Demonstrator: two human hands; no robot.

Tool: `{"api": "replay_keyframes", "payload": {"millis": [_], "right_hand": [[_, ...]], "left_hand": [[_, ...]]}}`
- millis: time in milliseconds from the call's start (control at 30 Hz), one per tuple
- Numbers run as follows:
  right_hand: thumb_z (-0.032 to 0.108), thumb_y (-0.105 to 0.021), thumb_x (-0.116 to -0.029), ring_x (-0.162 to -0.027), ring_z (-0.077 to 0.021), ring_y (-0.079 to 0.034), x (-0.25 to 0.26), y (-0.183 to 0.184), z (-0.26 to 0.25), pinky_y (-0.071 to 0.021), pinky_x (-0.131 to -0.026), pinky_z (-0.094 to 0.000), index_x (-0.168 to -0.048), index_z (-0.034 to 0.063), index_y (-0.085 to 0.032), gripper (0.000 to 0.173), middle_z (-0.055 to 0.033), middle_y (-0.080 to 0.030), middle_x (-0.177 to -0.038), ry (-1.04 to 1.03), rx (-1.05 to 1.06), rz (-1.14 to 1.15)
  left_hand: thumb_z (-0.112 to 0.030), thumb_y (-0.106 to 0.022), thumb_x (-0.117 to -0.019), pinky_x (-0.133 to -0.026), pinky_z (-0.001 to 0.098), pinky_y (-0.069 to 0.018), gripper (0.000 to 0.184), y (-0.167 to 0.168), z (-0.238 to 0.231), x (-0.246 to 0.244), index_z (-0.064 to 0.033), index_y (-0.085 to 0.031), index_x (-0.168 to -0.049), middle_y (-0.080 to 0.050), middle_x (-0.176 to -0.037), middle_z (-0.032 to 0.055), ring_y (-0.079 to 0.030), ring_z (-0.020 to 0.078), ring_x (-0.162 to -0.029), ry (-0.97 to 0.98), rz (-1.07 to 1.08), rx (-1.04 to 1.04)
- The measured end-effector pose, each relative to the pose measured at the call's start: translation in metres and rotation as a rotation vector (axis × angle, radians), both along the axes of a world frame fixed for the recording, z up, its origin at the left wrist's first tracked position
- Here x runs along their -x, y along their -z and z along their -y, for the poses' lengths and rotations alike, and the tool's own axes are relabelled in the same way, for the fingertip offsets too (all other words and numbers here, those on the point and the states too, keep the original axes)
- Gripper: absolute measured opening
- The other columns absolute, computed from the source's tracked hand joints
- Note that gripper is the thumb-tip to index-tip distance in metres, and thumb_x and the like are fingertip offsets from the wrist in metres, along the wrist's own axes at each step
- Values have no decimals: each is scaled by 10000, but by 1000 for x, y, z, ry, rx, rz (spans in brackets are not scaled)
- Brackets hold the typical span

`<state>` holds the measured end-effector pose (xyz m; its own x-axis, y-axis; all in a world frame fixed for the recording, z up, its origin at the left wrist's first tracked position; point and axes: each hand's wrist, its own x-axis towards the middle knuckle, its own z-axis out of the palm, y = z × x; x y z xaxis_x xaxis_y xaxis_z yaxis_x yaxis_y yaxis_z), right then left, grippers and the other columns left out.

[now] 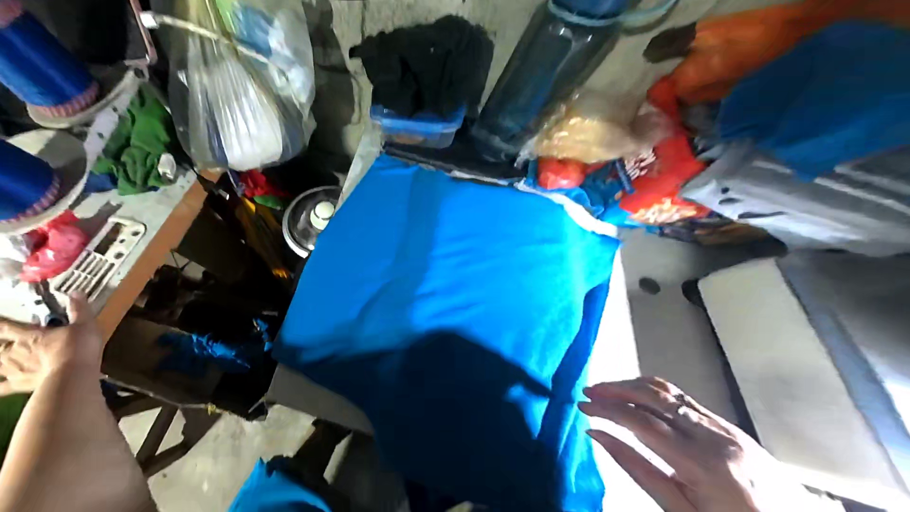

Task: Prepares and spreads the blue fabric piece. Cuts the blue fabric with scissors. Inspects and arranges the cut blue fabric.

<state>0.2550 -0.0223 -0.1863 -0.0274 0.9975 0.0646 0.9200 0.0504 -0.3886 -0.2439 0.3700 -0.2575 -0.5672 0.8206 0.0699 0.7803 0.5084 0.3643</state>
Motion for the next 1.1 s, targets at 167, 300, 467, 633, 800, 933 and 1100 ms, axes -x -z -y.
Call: {"api": "replay_keyframes", "payload": {"millis": [167, 300, 467, 633, 800, 933, 1100], "right_hand": [[396, -478, -1064, -1185, -217, -601, 26, 27, -18, -476, -1021, -332, -1063, 215, -693, 281, -41, -693, -1138, -231, -236, -17], [529, -667, -859, -1181, -385, -639, 51, 35, -24, -560, -888, -558, -1148, 205, -723, 438, -106, -700, -1210, -442, -142, 35], [297, -593, -937, -1121, -349, -680, 50, 61, -9, -580, -858, -524, -952, 160, -738, 200, -98, -729, -1136, -426, -222, 75], [345, -555, -954, -1021, -129, -678, 38, 77, -10, -546, -919, -304, -807, 139, -725, 305, 9, -729, -906, -234, -280, -340], [482, -689, -832, -1028, -289, -697, 27, 55, 0, -570, -882, -498, -1067, 99, -755, 455, -90, -743, -1023, -374, -79, -212], [375, -678, -878, -755, -320, -700, 32, 47, 0, -572, -712, -526, -1021, 62, -760, 354, -107, -713, -800, -494, -99, -122], [343, -755, -912, -1038, -380, -681, 67, 21, -30, -561, -889, -551, -1233, 13, -683, 466, -208, -685, -1145, -364, 131, -172]], "left_hand": [[-367, -662, -964, -1182, 700, -187, 847, -20, 56, -61, 83, -269, -1564, -153, -1599, 417, -132, 627, -1473, 426, 80, -308], [-272, -660, -979, -1147, 647, -325, 692, -10, 142, -114, 119, -389, -1482, -368, -1510, 391, -352, 556, -1412, 680, 181, -318], [-202, -649, -971, -904, 494, -549, 359, 19, 273, -161, 79, -630, -1193, -641, -1175, 246, -635, 345, -1102, 700, 559, -238], [-171, -539, -1032, -843, 345, -545, 340, 3, 341, -198, 79, -541, -1263, -641, -1093, 136, -643, 156, -962, 409, 1035, -156], [-427, -203, -1127, -812, 393, -584, 538, 8, 352, -227, -72, -571, -1294, -703, -1051, 81, -698, 204, -931, 87, 1762, 154], [-244, -394, -1118, -768, 332, -573, 264, 3, 353, -230, -70, -566, -1216, -652, -908, 28, -667, 149, -828, 137, 1755, 73], [-101, -519, -1065, -735, 339, -597, 204, -12, 356, -242, -18, -497, -1249, -655, -939, 85, -682, 167, -778, 140, 1691, 7]]}}
